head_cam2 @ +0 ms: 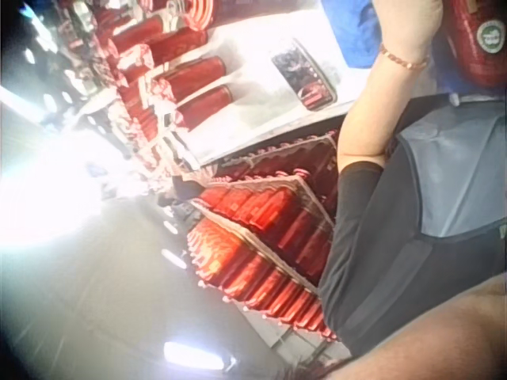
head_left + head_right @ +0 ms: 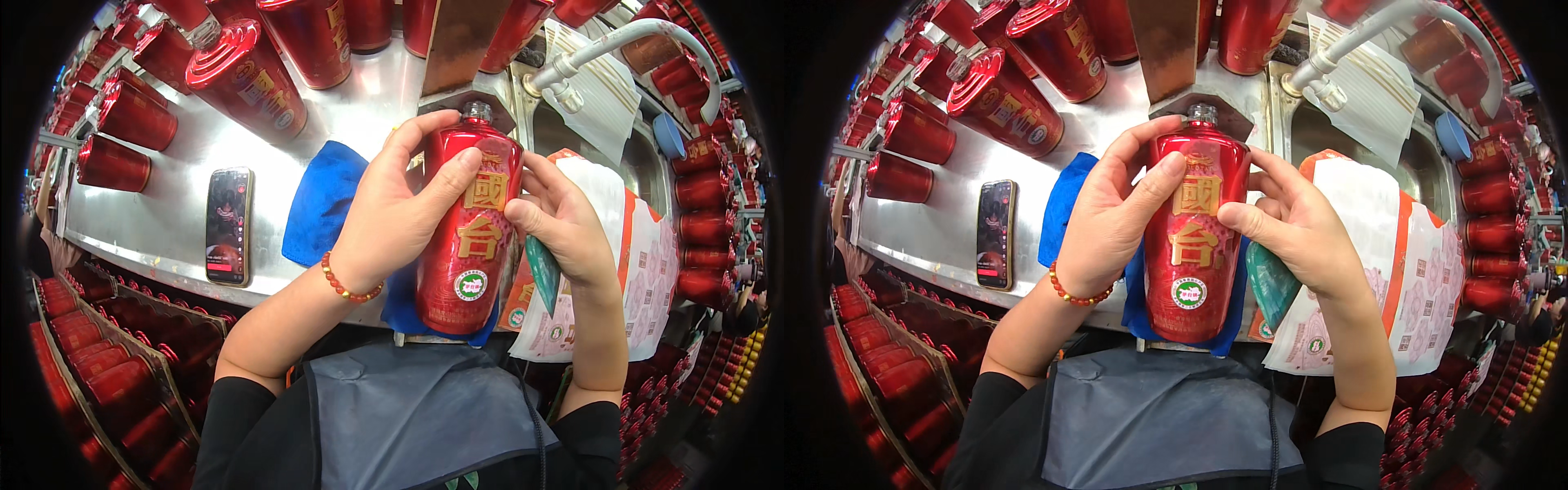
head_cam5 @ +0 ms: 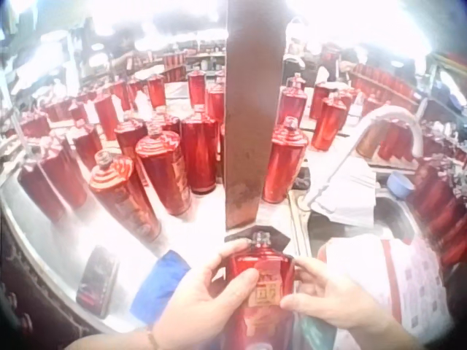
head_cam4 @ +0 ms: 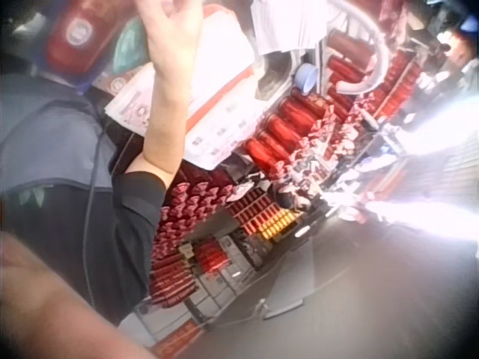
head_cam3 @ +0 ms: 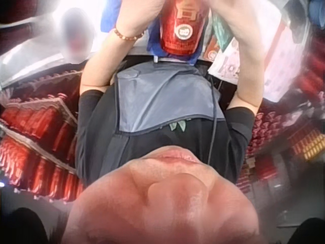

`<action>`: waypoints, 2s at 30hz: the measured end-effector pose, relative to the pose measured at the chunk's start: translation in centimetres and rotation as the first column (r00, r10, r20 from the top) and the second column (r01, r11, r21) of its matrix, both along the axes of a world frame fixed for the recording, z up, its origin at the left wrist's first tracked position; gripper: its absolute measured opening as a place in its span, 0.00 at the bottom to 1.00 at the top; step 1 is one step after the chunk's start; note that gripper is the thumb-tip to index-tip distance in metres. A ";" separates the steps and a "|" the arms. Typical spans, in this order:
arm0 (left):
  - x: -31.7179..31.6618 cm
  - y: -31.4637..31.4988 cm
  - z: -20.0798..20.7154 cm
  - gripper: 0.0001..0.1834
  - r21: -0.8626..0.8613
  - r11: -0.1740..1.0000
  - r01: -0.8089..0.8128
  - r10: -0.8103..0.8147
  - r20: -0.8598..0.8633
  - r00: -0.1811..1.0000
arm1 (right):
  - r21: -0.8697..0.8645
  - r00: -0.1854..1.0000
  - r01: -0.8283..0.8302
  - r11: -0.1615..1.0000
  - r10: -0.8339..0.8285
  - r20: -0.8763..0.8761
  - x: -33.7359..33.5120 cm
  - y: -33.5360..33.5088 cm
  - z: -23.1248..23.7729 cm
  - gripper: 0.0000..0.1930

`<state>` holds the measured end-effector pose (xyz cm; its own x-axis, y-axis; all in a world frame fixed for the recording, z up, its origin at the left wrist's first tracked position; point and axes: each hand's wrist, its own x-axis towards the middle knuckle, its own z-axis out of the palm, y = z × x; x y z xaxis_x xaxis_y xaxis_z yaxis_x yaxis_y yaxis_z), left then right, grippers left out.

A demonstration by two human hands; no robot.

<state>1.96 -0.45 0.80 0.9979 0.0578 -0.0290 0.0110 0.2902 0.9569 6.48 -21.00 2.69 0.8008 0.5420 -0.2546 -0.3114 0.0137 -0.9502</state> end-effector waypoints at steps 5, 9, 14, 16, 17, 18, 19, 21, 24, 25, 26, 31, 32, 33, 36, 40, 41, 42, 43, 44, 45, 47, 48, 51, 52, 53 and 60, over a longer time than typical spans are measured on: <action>0.2 0.2 0.3 0.25 -0.091 0.995 0.028 -0.030 -0.019 0.999 | -0.021 0.999 -0.035 0.999 0.035 -0.034 1.1 -0.4 0.3 0.38; 0.4 0.1 0.0 0.25 -0.034 0.999 0.029 -0.029 -0.010 1.000 | -0.066 0.999 -0.044 0.997 0.045 0.003 1.4 0.4 0.9 0.36; 0.2 0.0 -0.2 0.32 -0.039 0.999 0.034 -0.035 -0.012 0.999 | -0.333 0.988 -0.015 0.943 0.066 0.141 3.3 -1.5 1.4 0.28; -0.1 0.3 -0.4 0.35 0.083 0.995 0.048 -0.047 -0.015 0.999 | -0.212 0.981 0.060 0.975 -0.019 0.191 4.7 -2.3 1.7 0.25; -0.1 0.3 -0.5 0.37 0.135 0.989 0.066 -0.064 -0.019 0.998 | -0.185 0.981 0.073 0.980 -0.037 0.191 4.5 -2.2 3.0 0.23; -0.1 0.3 -0.5 0.37 0.105 0.992 0.064 -0.061 -0.030 0.998 | -0.150 0.981 0.075 0.986 -0.046 0.189 4.4 -2.1 3.9 0.22; -0.1 0.1 -0.4 0.38 0.075 0.995 0.061 -0.058 -0.040 0.998 | -0.149 0.969 0.077 0.986 -0.039 0.242 4.0 -1.5 4.5 0.21; 0.0 -0.2 -0.1 0.38 0.037 0.996 0.076 -0.074 -0.049 0.996 | -0.157 0.937 0.100 0.982 -0.040 0.348 3.0 -0.1 5.8 0.20; 0.1 -0.2 0.1 0.37 0.024 0.996 0.081 -0.079 -0.048 0.996 | -0.269 0.931 0.058 0.961 0.045 0.363 2.8 0.6 6.9 0.21; 0.1 -0.2 0.3 0.37 0.009 0.997 0.079 -0.078 -0.046 0.996 | -0.289 0.920 0.071 0.955 0.050 0.390 2.8 0.9 7.0 0.19; 0.1 -0.3 0.3 0.36 -0.006 0.997 0.080 -0.080 -0.044 0.996 | -0.317 0.916 0.069 0.946 0.066 0.396 3.0 1.1 7.2 0.18; 0.1 -0.2 0.1 0.35 0.041 0.994 0.100 -0.098 -0.048 0.994 | -0.340 0.853 0.114 0.934 0.083 0.515 3.3 1.6 7.1 0.14; 0.1 0.0 0.1 0.35 0.063 0.991 0.118 -0.115 -0.056 0.992 | -0.357 0.829 0.109 0.928 0.113 0.547 3.3 1.7 7.2 0.13; 0.0 0.1 0.0 0.39 0.073 0.991 0.110 -0.105 -0.064 0.992 | -0.373 0.803 0.104 0.922 0.143 0.578 3.3 1.7 7.3 0.13; -0.4 0.5 -0.5 0.51 0.138 0.986 0.098 -0.088 -0.078 0.993 | -0.507 0.719 0.049 0.860 0.322 0.616 3.2 1.4 8.3 0.12; -2.2 1.3 -0.9 0.66 0.213 0.969 0.126 -0.120 -0.042 0.992 | -0.555 0.648 0.056 0.830 0.393 0.653 3.4 1.6 8.6 0.11; -2.6 1.4 -1.2 0.67 0.279 0.953 0.117 -0.124 0.006 0.992 | -0.549 0.617 0.102 0.830 0.380 0.689 3.6 1.8 8.5 0.10; -3.1 1.5 -1.3 0.68 0.344 0.933 0.105 -0.131 0.053 0.990 | -0.510 0.628 0.126 0.851 0.330 0.705 3.9 1.9 8.6 0.11; -3.5 1.8 -0.9 0.69 0.395 0.912 0.113 -0.145 0.052 0.988 | -0.509 0.567 0.193 0.839 0.328 0.756 4.1 1.9 8.6 0.11; -3.7 2.0 -0.7 0.69 0.440 0.892 0.098 -0.147 0.080 0.986 | -0.501 0.500 0.258 0.826 0.330 0.801 4.3 1.9 8.6 0.11; -3.9 2.1 -0.5 0.69 0.484 0.871 0.080 -0.151 0.108 0.983 | -0.517 0.533 0.146 0.843 0.373 0.759 4.0 1.8 8.8 0.12; -4.5 2.2 -0.8 0.70 0.517 0.855 0.040 -0.141 0.156 0.978 | -0.576 0.540 0.040 0.816 0.468 0.700 3.7 1.9 9.0 0.12; -4.7 2.4 -0.8 0.70 0.580 0.814 0.026 -0.159 0.181 0.971 | -0.539 0.555 0.118 0.834 0.395 0.732 3.9 1.8 8.6 0.12; -5.1 2.8 -0.2 0.64 0.690 0.724 -0.025 -0.200 0.244 0.949 | -0.440 0.623 0.230 0.868 0.216 0.752 4.3 1.5 7.7 0.12; -5.1 2.8 0.1 0.61 0.704 0.709 -0.047 -0.205 0.270 0.941 | -0.473 0.634 0.190 0.860 0.261 0.728 4.1 1.6 7.9 0.12; -5.2 2.8 0.3 0.57 0.717 0.693 -0.072 -0.210 0.296 0.932 | -0.504 0.641 0.148 0.851 0.306 0.704 3.8 1.7 8.0 0.11; -5.2 2.8 0.6 0.32 0.683 0.688 -0.245 -0.190 0.496 0.847 | -0.441 0.610 0.078 0.894 0.307 0.731 4.1 1.4 8.3 0.12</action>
<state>-3.23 2.34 1.44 0.8450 -0.1298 0.5188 -0.5128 -0.4721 0.7170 10.59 -19.59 10.99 0.7314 0.6477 0.2135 0.5606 -0.3928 -0.7290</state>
